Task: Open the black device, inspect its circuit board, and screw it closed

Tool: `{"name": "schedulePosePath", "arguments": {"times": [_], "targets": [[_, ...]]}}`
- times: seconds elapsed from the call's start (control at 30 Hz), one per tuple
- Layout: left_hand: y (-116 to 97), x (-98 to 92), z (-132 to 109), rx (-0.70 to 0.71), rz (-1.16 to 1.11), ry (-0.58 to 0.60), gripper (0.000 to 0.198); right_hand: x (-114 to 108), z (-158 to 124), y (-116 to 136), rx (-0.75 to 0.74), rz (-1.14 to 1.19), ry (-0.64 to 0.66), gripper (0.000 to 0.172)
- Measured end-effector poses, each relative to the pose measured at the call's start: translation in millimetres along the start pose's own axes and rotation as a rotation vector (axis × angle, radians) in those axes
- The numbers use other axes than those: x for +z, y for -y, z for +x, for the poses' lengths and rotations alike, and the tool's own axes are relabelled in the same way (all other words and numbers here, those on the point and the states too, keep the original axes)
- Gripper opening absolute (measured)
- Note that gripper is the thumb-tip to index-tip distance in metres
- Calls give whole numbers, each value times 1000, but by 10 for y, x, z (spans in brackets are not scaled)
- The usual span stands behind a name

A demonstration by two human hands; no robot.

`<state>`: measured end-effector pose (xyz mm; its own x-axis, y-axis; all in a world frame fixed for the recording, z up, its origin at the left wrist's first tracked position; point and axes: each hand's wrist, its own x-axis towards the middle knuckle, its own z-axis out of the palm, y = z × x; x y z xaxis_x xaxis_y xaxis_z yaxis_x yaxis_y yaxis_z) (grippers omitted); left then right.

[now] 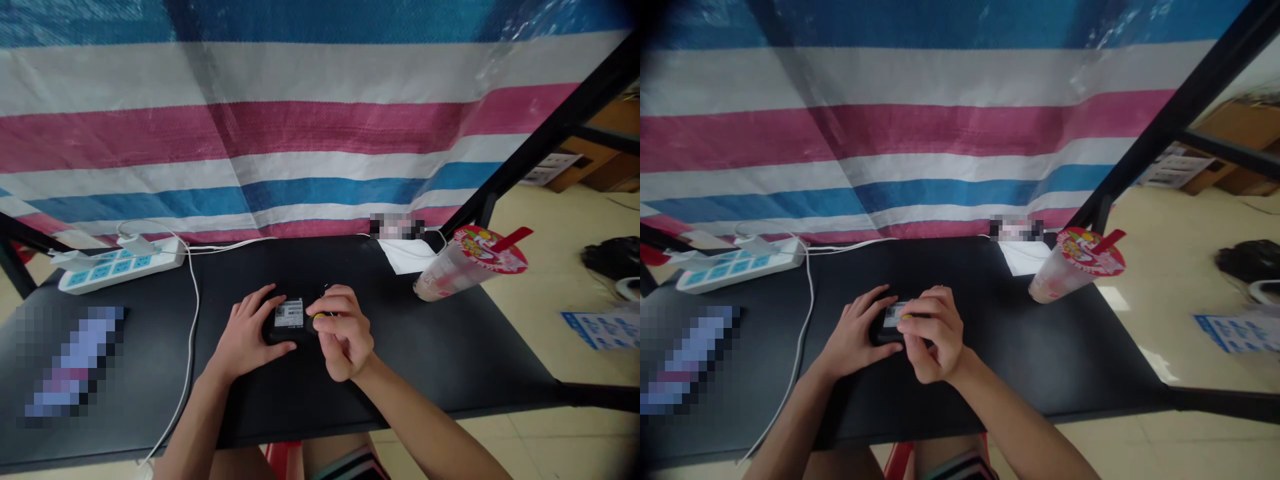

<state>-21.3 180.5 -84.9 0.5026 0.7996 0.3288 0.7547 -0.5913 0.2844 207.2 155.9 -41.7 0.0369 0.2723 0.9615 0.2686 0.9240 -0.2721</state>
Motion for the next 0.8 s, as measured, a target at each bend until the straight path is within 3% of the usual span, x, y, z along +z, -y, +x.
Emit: {"name": "schedulePosePath", "arguments": {"times": [0.23,0.47,0.63,0.8], "targets": [[-4,6,-3,-3,2,-11,79,8,-28,-33,21,-1,-10,17],[1,9,-6,6,6,-10,83,-3,25,5,30,30,36,27],[0,3,-3,-5,-7,-4,79,11,-32,-23,13,35,-18,14],[8,13,0,1,-1,-4,82,3,-6,8,40,17,7,21]]}}
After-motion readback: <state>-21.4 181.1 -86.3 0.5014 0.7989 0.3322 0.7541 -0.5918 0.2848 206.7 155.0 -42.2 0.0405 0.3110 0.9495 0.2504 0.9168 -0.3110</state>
